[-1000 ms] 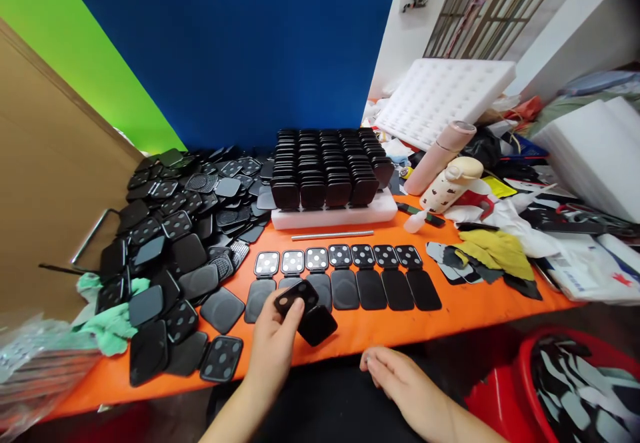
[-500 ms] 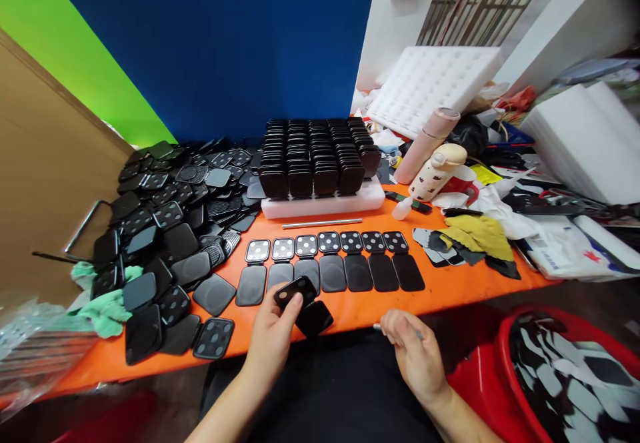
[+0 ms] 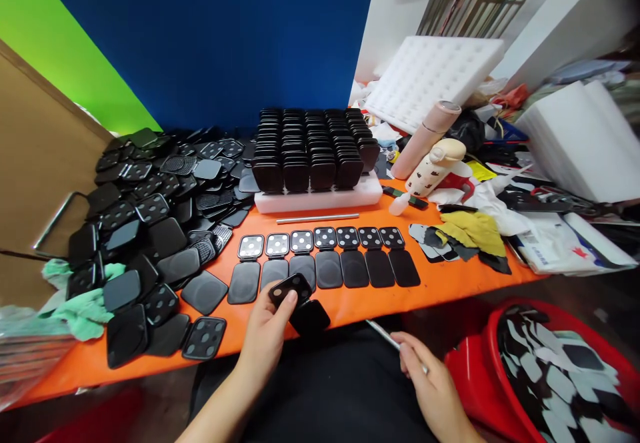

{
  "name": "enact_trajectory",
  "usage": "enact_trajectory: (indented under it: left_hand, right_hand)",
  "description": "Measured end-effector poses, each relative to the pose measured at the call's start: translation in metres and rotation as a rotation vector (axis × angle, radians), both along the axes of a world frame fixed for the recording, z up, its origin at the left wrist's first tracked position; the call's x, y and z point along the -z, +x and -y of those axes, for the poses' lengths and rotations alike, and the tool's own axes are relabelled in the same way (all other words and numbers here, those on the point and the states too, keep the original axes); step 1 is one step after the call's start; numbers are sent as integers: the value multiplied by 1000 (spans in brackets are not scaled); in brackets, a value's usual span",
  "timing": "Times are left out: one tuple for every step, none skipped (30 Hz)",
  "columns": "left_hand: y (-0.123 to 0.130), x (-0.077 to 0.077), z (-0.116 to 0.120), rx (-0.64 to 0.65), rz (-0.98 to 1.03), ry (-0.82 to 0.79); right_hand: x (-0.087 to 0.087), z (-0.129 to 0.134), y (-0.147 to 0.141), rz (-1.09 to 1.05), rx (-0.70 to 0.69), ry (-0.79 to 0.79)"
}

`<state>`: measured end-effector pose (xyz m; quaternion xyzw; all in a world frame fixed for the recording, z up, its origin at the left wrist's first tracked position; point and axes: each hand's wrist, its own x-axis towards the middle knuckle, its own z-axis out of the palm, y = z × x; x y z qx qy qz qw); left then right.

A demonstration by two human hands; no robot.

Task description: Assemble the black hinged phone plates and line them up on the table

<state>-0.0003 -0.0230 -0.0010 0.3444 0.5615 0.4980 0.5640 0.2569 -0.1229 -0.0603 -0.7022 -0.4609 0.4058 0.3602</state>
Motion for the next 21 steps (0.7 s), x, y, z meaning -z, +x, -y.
enact_trajectory:
  left_hand:
    - [0,1,-1,-3,11,-11]
    - [0,3,-1,-4,24,-24]
    - [0,4,-2,-1,40,-39]
    - [0,6,-3,9,59,-56]
    - [1,7,-3,26,79,-77]
    - [1,7,-4,46,101,-101]
    - [3,7,-4,65,125,-125]
    - [4,6,-5,80,151,-146]
    - [6,5,-5,93,181,-165]
    - [8,4,-5,106,211,-182]
    - [11,2,-6,119,239,-195]
    - [13,0,-6,133,265,-207]
    - [16,-2,-7,150,289,-218]
    - [19,-4,-8,169,308,-226]
    - [22,-6,-8,187,323,-230]
    - [24,-8,-9,199,332,-228]
    - [26,-10,-11,207,337,-224]
    - [27,-11,-12,209,336,-217]
    - [27,-12,-13,209,330,-211]
    - [26,-11,-15,211,325,-208]
    - [26,-10,-16,218,325,-209]
  right_hand:
    - [4,8,2,-36,-22,-79]
    - [7,15,4,-62,-67,-122]
    - [8,20,5,-64,-131,-132]
    - [7,23,7,-32,-194,-122]
    - [4,23,9,28,-243,-105]
    - [-1,20,11,97,-269,-86]
    - [-8,14,12,156,-271,-69]
    - [-15,6,12,193,-254,-54]
    - [-23,-4,10,203,-226,-35]
    - [-30,-14,6,187,-206,-20]
    - [-36,-24,0,155,-194,-12]
    - [-42,-34,-9,114,-193,-12]
    - [-46,-42,-19,68,-208,-20]
    - [-50,-50,-30,24,-236,-28]
    - [-52,-56,-41,-17,-283,-33]
    - [-54,-60,-51,-52,-338,-34]
    - [-54,-64,-60,-81,-390,-31]
    - [-55,-66,-67,-107,-430,-28]
    - [-54,-68,-71,-133,-450,-27]
    - [-54,-70,-74,-163,-452,-32]
    - [-53,-71,-75,-196,-437,-39]
